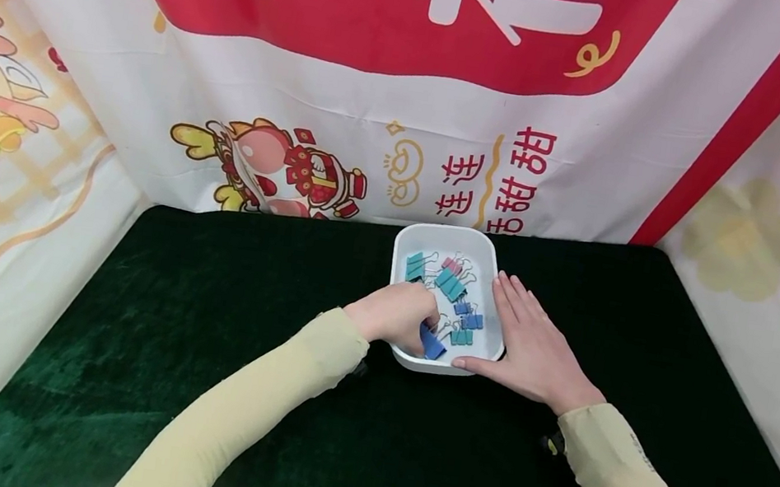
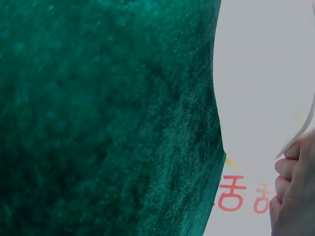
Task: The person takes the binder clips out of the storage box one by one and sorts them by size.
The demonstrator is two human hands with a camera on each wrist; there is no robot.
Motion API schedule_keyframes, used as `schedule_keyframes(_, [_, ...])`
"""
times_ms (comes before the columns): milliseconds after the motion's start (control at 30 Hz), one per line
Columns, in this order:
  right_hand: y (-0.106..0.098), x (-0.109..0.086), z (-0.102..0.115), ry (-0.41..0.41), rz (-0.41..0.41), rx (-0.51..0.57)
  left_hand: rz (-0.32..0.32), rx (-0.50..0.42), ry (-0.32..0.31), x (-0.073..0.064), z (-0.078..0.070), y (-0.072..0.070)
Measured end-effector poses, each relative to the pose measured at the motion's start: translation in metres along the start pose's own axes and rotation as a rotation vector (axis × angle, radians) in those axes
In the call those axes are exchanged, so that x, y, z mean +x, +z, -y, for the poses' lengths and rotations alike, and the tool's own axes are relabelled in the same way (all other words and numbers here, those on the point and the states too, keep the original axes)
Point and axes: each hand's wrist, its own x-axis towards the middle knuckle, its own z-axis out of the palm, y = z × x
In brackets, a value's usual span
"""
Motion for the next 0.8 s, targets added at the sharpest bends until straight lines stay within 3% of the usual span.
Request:
schedule_keyframes(433, [0.0011, -0.0009, -0.001, -0.004, -0.015, 0.014, -0.024, -0.069, 0.077, 0.0032, 0.0008, 0.0018])
schedule_keyframes(667, [0.0013, -0.001, -0.0017, -0.006, -0.013, 0.011, 0.009, -0.049, 0.058, 0.0065, -0.0011, 0.0018])
schedule_keyframes(800, [0.0017, -0.0013, -0.0011, -0.017, -0.024, 0.003, -0.015, -0.035, 0.064, 0.0065, -0.0008, 0.0038])
